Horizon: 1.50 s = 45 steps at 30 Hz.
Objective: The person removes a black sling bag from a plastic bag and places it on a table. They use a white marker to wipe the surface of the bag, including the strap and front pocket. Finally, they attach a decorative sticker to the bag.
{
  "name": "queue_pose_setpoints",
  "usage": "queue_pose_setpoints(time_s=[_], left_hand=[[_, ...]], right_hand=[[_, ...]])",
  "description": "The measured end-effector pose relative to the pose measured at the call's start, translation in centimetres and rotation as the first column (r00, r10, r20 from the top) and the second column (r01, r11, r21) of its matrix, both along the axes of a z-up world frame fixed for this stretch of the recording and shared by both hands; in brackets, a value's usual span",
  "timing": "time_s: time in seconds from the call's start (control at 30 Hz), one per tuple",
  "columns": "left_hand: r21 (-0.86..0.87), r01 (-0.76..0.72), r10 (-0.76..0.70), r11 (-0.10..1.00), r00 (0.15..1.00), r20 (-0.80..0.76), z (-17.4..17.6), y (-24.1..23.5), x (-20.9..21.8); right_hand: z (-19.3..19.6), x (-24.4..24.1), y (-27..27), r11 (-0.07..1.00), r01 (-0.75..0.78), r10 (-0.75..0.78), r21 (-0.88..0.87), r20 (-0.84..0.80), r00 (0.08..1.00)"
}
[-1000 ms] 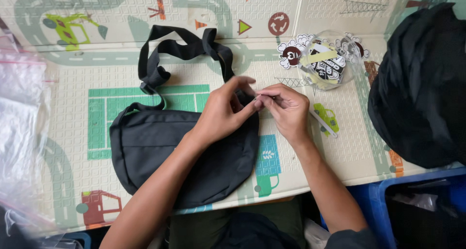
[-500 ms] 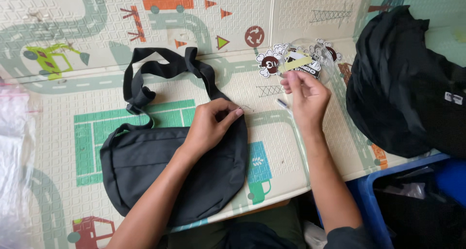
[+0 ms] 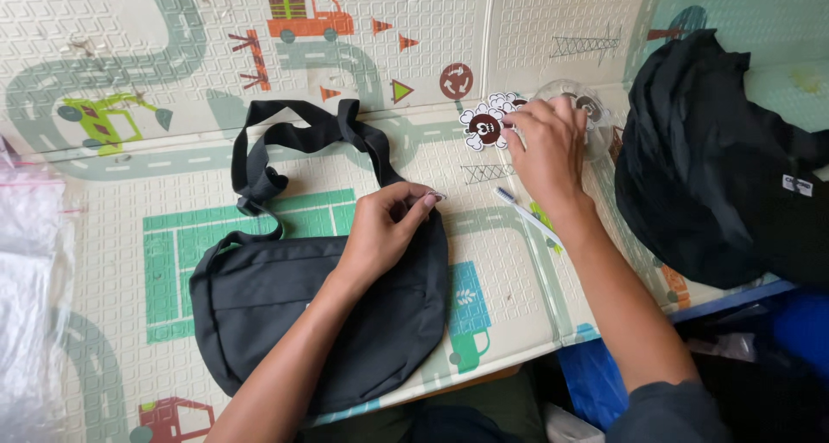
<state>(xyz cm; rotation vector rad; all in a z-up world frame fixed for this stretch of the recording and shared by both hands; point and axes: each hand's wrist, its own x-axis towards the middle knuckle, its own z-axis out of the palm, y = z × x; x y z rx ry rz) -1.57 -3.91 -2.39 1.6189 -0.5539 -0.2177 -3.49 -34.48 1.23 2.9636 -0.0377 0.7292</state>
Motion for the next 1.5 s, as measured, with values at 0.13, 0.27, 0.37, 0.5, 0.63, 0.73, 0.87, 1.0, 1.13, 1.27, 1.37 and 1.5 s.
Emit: queue_pose_setpoints(time_s=[0.13, 0.27, 0.37, 0.5, 0.63, 0.73, 0.87, 1.0, 1.13, 1.27, 1.37, 1.5], left_hand=[[-0.029, 0.003, -0.005, 1.000, 0.998, -0.055, -0.2, -0.3, 0.1], [-0.110, 0.000, -0.014, 0.994, 0.992, -0.129, -0.4, -0.5, 0.5], [-0.167, -0.010, -0.021, 0.986, 0.983, -0.184, -0.1, -0.7, 0.5], [-0.189, -0.026, -0.016, 0.982, 0.976, -0.219, -0.5, -1.0, 0.7], [-0.184, -0.060, 0.015, 0.981, 0.971, -0.237, -0.5, -0.8, 0.7], [-0.186, -0.087, 0.041, 0.979, 0.971, -0.237, -0.3, -0.7, 0.5], [-0.188, -0.110, 0.063, 0.976, 0.969, -0.240, -0.6, -0.9, 0.5], [-0.185, -0.113, 0.067, 0.976, 0.969, -0.238, -1.0, -0.9, 0.8], [-0.175, -0.102, 0.064, 0.979, 0.976, -0.209, -1.0, -0.9, 0.6], [-0.169, -0.097, 0.063, 0.981, 0.979, -0.194, -1.0, -0.8, 0.6], [-0.170, -0.098, 0.064, 0.981, 0.979, -0.192, -0.9, -0.9, 0.4], [-0.155, -0.096, 0.067, 0.983, 0.981, -0.180, 0.1, -0.6, 0.3]], right_hand=[[-1.7, 2.6, 2.1, 0.982, -0.160, 0.167, 0.098, -0.068, 0.984], [-1.1, 3.8, 3.7, 0.992, -0.063, 0.098, 0.112, -0.339, 0.936], [-2.6, 4.5, 2.2, 0.990, -0.123, 0.133, 0.064, -0.182, 0.974], [0.0, 3.0, 3.4, 0.974, -0.177, 0.184, 0.142, -0.036, 0.982], [2.9, -0.4, 5.9, 0.572, -0.256, 0.321, 0.779, 0.075, 0.944], [1.3, -1.3, 5.9, 0.070, -0.077, 0.416, 0.995, 0.041, 0.909], [-0.5, -1.3, 5.3, -0.262, 0.111, 0.467, 0.959, 0.025, 0.884], [-1.0, -1.6, 5.5, -0.286, 0.123, 0.471, 0.950, 0.028, 0.882], [-1.9, -1.5, 5.8, -0.312, 0.140, 0.477, 0.940, 0.028, 0.879], [-2.4, -1.4, 5.7, -0.331, 0.138, 0.462, 0.934, 0.032, 0.886], [-2.0, -1.5, 6.0, -0.336, 0.145, 0.461, 0.931, 0.028, 0.887], [-2.1, -1.4, 6.4, -0.323, 0.156, 0.467, 0.933, 0.014, 0.884]])
